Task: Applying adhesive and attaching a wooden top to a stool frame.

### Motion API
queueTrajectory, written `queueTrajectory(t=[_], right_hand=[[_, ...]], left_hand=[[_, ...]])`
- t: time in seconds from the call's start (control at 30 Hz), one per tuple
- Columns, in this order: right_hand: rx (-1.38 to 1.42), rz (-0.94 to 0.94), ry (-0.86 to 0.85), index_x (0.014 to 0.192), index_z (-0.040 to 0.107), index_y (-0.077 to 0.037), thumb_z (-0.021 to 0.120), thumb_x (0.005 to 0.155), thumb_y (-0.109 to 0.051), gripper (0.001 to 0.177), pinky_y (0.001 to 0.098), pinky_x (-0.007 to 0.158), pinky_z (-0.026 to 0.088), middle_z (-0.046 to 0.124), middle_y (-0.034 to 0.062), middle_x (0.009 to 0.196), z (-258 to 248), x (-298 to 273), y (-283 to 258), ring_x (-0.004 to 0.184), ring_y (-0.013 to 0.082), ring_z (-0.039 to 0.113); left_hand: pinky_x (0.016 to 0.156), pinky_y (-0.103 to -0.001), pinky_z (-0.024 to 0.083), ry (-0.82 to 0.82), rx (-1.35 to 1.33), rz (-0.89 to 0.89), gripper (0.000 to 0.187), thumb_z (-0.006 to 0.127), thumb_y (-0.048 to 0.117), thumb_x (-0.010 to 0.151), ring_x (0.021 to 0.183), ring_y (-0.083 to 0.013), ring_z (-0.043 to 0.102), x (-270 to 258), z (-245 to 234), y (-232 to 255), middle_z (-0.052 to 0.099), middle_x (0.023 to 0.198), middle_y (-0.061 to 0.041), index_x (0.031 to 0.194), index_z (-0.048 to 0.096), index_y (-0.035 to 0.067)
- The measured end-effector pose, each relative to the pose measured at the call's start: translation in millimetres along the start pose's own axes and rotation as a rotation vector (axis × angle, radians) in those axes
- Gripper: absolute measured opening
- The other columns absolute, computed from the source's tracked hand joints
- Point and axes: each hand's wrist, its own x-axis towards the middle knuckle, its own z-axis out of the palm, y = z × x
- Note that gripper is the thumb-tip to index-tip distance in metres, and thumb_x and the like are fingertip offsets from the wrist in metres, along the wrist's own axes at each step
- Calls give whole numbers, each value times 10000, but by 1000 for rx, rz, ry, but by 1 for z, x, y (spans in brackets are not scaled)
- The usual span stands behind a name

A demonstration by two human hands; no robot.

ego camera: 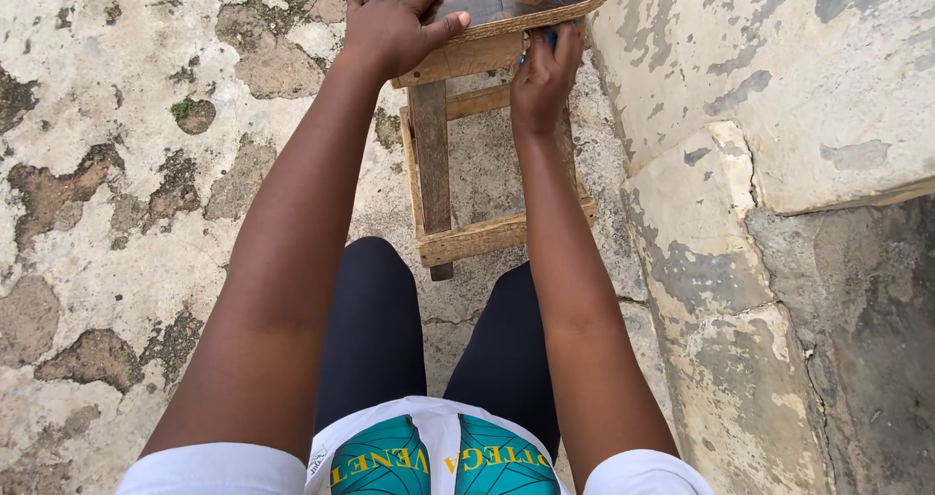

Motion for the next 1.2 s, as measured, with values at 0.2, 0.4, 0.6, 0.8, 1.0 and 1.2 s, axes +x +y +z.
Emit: queueTrajectory(t=[0.2,0.4,0.6,0.8,1.0,1.2], right_hand=[[-5,-99,-239,1207,741,-31,627,940,97,317,437,903,506,599,104,1254,-16,-18,27,1066,317,559],[29,-48,-47,1204,710,-14,632,942,90,292,461,950,501,594,102,1248,-2,-1,3,1104,332,569],[13,-183,-210,1190,740,-34,624,885,107,356,457,943,501,590,131,1287,-25,-20,35,1106,338,569],[5,-101,-94,1177,726,-27,639,922,99,298,452,974,506,603,121,1321,-8,-4,8,1175,340,569],[51,-88,-226,1183,761,-36,634,913,100,328,461,975,544,659,134,1213,-19,-31,30,1132,336,614],[159,248,143,1221,719,-77,748,956,-50,268,395,1054,569,690,96,1295,77,-44,18,1266,294,629]], left_hand=[[1159,-707,156,26,12,-5,946,313,926,851,1515,-245,298,1,-2,1,398,1619,19,1538,466,294],[1139,-712,141,35,11,-7,941,328,922,848,1501,-244,296,0,-2,1,394,1606,15,1529,468,287],[1149,-685,188,49,28,13,924,317,907,890,1498,-262,325,4,3,-2,428,1599,-6,1542,472,271],[1187,-638,245,-18,4,-5,921,293,895,912,1496,-250,402,-7,-9,5,470,1601,-26,1568,475,275],[1131,-696,197,63,22,16,938,312,913,877,1460,-281,374,6,3,-5,449,1574,-38,1529,482,260],[1249,-633,237,-79,24,-40,942,280,912,906,1515,-232,421,-1,-20,7,478,1619,-14,1584,477,289]])
